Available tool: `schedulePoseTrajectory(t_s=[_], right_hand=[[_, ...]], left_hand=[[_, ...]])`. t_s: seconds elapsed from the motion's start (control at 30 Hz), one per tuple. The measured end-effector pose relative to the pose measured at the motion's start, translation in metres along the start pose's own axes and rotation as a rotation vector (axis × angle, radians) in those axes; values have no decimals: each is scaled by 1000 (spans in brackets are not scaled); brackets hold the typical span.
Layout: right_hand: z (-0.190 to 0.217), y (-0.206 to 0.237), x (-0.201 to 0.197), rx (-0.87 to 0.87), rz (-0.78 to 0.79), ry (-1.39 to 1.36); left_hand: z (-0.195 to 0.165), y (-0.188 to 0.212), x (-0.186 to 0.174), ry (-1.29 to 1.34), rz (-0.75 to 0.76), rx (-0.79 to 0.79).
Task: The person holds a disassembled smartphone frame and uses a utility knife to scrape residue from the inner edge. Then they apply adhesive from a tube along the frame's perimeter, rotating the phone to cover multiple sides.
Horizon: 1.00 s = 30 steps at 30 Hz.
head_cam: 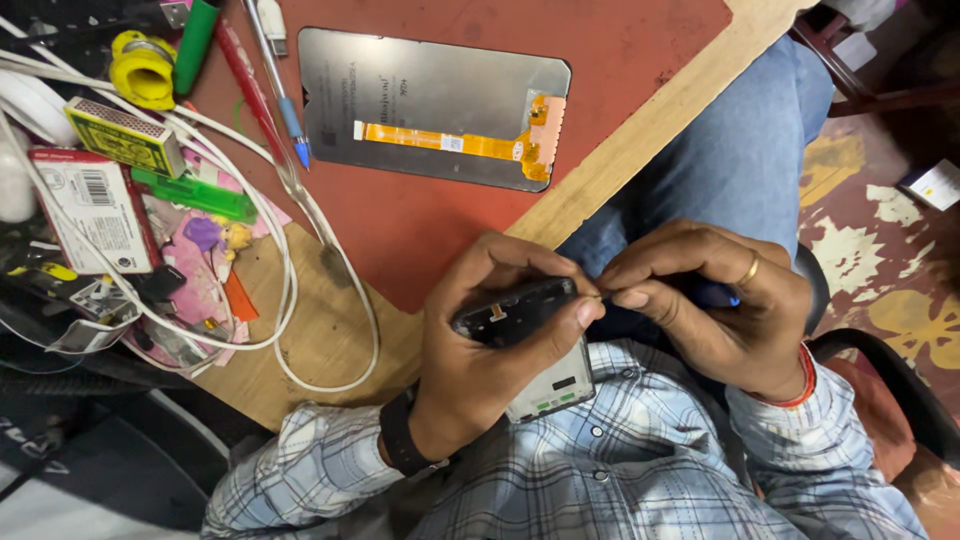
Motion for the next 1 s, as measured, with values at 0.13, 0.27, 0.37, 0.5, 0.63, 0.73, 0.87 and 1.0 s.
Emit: schedulePoseTrajectory(t_s=[0.13, 0.27, 0.37, 0.5, 0.63, 0.73, 0.87, 1.0], right_hand=[[-4, 3, 0, 15, -8, -11], [-7, 5, 2, 32, -37, -40], [-9, 7, 4, 44, -59, -63], [-10, 8, 5, 64, -70, -87], [-12, 10, 5, 93, -74, -128], [-13, 12, 6, 95, -79, -126], [-15, 12, 6, 91, -87, -114], [-16, 14, 8, 115, -109, -138]], left_hand=[[0, -1, -1, 20, 16, 16], [0, 0, -1, 34, 16, 5], [0, -1, -2, 57, 21, 5], [1, -1, -2, 51, 11, 3], [1, -1, -1, 25, 2, 20], [1, 0, -1, 58, 0, -12], [0, -1, -1, 41, -7, -22], [0, -1, 0, 48, -12, -42]])
Point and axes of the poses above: each hand's wrist, its own y-axis away from the middle knuckle, its own x-axis out of the palm, z = x × y, the point moved 1 cm from there along -y, towards the middle knuckle, and after that the axes turned 11 degrees about -y, right-handed, at the moved point
